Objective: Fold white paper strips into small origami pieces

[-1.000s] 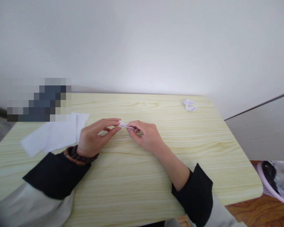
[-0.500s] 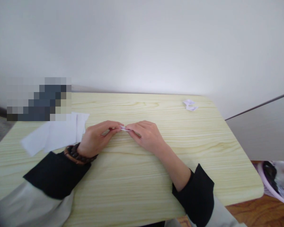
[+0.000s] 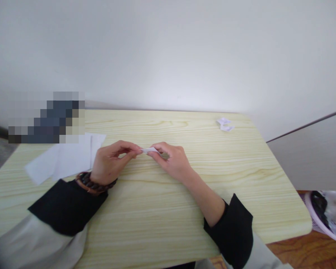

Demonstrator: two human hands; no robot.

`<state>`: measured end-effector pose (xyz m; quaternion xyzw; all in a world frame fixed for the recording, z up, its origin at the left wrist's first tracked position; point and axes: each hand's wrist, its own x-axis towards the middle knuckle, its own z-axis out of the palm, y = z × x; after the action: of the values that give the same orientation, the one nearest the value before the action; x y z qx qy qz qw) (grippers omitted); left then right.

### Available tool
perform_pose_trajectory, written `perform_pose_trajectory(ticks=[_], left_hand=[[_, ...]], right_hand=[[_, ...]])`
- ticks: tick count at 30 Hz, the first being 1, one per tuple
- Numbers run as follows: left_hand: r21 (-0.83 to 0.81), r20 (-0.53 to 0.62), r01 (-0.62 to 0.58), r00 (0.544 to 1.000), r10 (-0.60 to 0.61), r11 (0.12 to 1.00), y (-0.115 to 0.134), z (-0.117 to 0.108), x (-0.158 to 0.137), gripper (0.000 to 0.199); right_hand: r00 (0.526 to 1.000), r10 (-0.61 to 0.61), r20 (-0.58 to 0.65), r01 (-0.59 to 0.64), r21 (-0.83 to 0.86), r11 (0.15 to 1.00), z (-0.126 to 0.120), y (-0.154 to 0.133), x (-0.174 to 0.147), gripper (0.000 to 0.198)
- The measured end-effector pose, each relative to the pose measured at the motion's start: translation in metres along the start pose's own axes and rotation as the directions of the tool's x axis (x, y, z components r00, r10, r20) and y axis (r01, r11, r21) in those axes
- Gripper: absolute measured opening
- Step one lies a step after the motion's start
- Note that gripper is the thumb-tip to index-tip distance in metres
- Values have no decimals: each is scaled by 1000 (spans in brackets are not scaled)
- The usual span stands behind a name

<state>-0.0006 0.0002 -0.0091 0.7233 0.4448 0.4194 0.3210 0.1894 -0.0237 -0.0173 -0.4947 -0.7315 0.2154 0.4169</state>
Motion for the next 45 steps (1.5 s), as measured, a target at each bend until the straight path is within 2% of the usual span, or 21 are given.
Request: perform_pose_trajectory(ticks=[8, 11, 15, 18, 21, 26, 34, 40, 45], left_hand=[[54, 17, -108, 994, 108, 993, 1, -1, -3, 14], [-87, 73, -1, 997, 7, 996, 4, -3, -1, 21], [-295, 158, 225, 970, -185, 928, 6, -6, 4, 32], [-287, 244, 311, 938, -245, 906, 5, -8, 8, 36], [-235, 333, 325, 912, -238, 916, 4, -11, 10, 36], [-173, 346, 272, 917, -201, 946, 4, -12, 10, 31], [-127, 286, 185, 947, -143, 974, -1, -8, 6, 24], [52, 262, -1, 965, -12, 999, -5, -4, 2, 22], [241, 237, -207, 960, 149, 948, -6, -2, 2, 22]], right_hand=[[989, 147, 29, -149, 173, 974, 1, -4, 1, 11], [991, 136, 13, -136, 139, 981, 0, -3, 1, 11], [998, 54, 7, -55, 42, 998, -2, -2, 1, 10], [999, 9, 32, -9, 10, 1000, -3, -2, 1, 12], [999, -15, 52, 15, 1, 1000, -4, -1, 0, 12], [997, -48, 54, 49, -16, 999, -4, -1, 0, 11], [998, -21, 51, 22, -26, 999, -3, 0, -1, 11], [997, -40, 69, 41, -11, 999, -3, 1, -1, 10], [997, -39, 69, 39, -6, 999, -2, 0, -1, 10]])
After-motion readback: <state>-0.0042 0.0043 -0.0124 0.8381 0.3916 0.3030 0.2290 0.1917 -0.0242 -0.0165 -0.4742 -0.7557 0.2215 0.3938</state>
